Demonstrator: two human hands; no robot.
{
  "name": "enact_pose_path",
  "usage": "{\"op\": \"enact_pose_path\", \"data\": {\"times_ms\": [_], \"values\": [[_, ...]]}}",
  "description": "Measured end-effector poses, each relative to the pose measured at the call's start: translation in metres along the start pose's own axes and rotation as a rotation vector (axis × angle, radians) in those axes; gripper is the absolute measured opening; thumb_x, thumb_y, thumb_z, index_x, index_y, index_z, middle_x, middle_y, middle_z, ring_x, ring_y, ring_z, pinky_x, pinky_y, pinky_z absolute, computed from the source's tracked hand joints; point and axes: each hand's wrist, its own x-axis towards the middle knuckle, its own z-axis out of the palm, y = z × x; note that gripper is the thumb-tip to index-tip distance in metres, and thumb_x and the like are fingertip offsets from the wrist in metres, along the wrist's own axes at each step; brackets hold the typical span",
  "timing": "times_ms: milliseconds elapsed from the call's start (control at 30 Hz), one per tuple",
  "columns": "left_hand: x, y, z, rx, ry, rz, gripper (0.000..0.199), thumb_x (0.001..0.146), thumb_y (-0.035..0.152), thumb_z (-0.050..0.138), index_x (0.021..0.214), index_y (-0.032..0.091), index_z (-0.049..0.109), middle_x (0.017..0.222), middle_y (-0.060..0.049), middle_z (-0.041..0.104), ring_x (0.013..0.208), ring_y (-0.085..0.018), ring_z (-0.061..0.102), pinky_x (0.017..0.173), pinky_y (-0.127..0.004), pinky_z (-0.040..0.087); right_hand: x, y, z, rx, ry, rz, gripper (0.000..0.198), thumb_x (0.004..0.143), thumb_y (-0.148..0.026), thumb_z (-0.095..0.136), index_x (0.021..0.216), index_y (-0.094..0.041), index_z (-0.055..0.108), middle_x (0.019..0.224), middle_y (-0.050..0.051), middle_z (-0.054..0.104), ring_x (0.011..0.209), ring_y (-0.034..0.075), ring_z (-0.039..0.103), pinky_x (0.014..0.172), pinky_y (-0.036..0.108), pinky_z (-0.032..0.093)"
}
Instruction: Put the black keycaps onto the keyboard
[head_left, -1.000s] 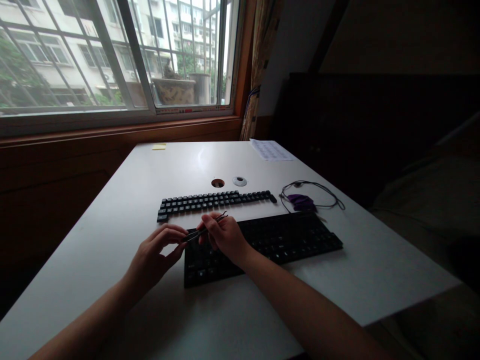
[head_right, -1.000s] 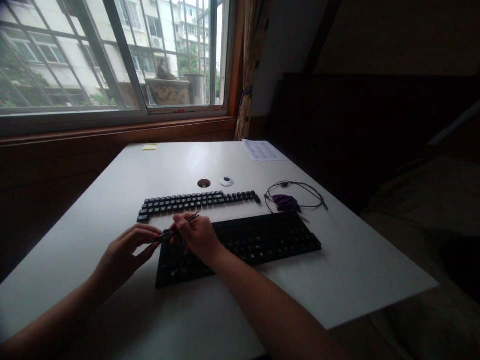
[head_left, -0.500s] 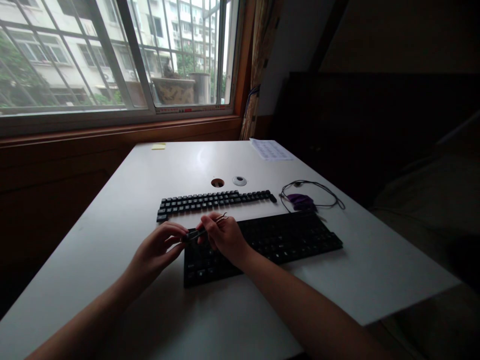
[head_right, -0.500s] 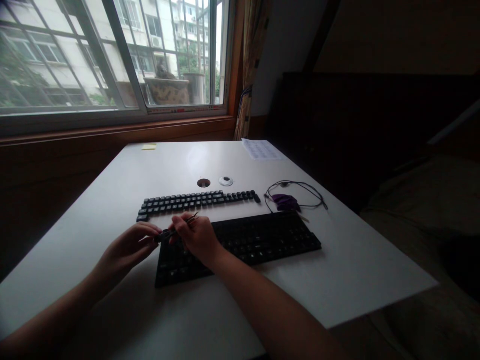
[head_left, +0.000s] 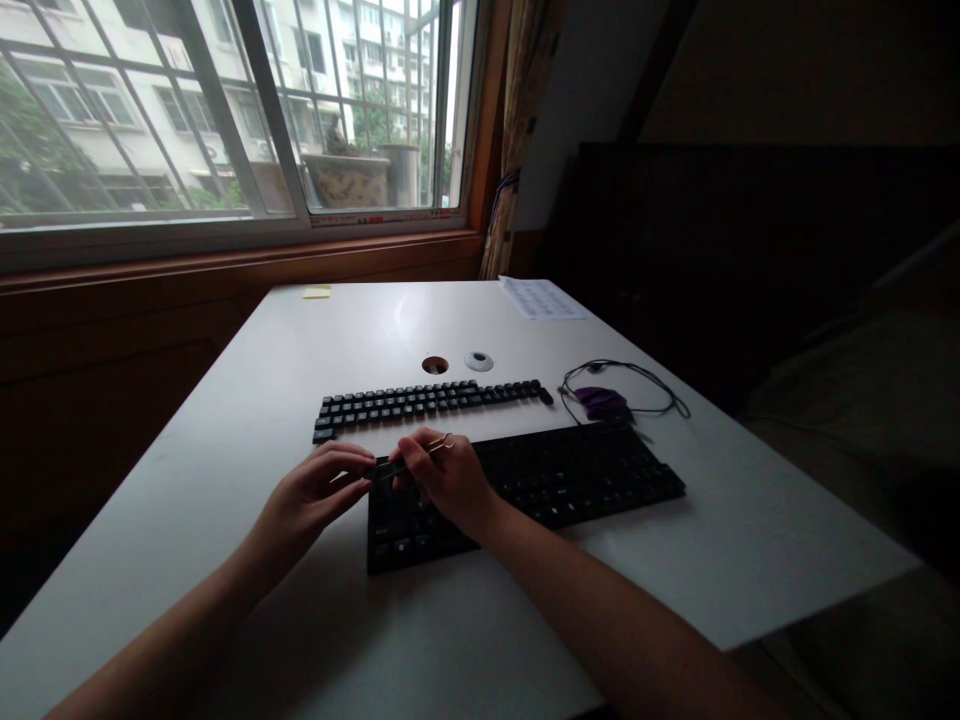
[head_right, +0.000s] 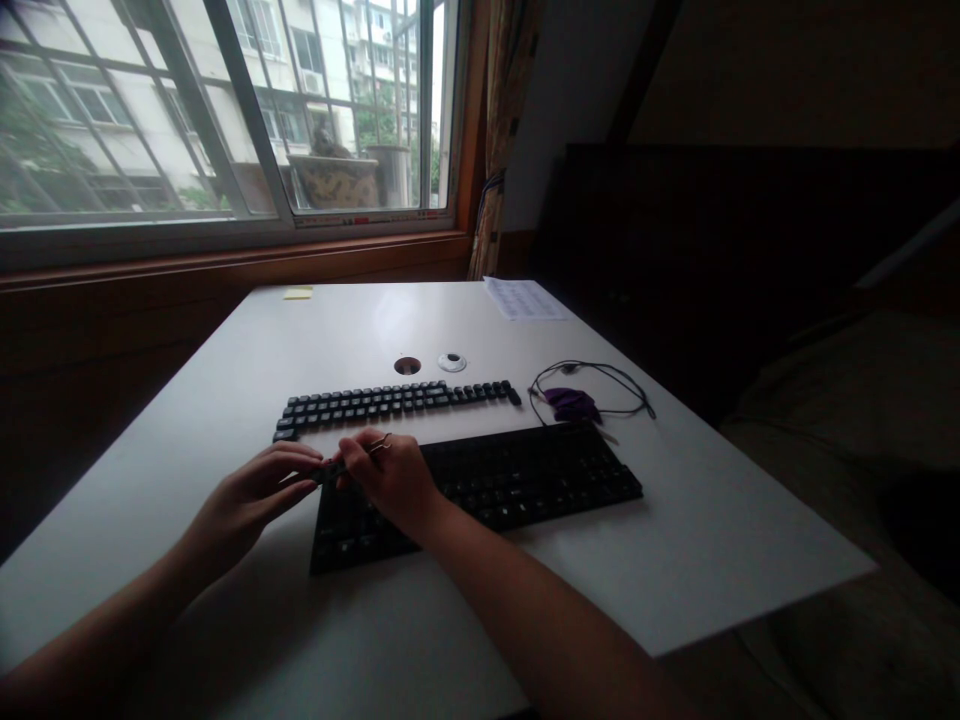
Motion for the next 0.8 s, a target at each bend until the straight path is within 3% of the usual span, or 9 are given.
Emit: {"op": "enact_pose_path", "data": {"times_ms": [500, 800], "values": [[0.0009, -0.0029, -0.0026, 0.356, 0.023, 0.222, 0.016, 0.089, 0.026, 0.066, 0.105, 0.023, 0.069, 0.104, -0.006, 0.066, 0.096, -0.020, 0.066, 0.084, -0.035, 0.058, -0.0023, -0.0033, 0.0008, -0.100, 0.005, -0.007, 0.041, 0.097, -0.049, 0.045, 0.081, -0.018, 0.068, 0.064, 0.002, 0.068, 0.047, 0.009, 0.056, 0.043, 0.019, 0.041], [0.0020, -0.0014, -0.0067, 0.402, 0.120, 0.285, 0.016, 0.089, 0.023, 0.066, 0.105, 0.024, 0.068, 0.104, -0.005, 0.066, 0.096, -0.020, 0.065, 0.084, -0.035, 0.056, 0.0004, 0.0032, 0.0013, -0.073, 0.019, 0.044, 0.043, 0.097, -0.050, 0.046, 0.079, -0.016, 0.067, 0.057, 0.001, 0.066, 0.037, 0.006, 0.049, 0.040, 0.017, 0.037]]}}
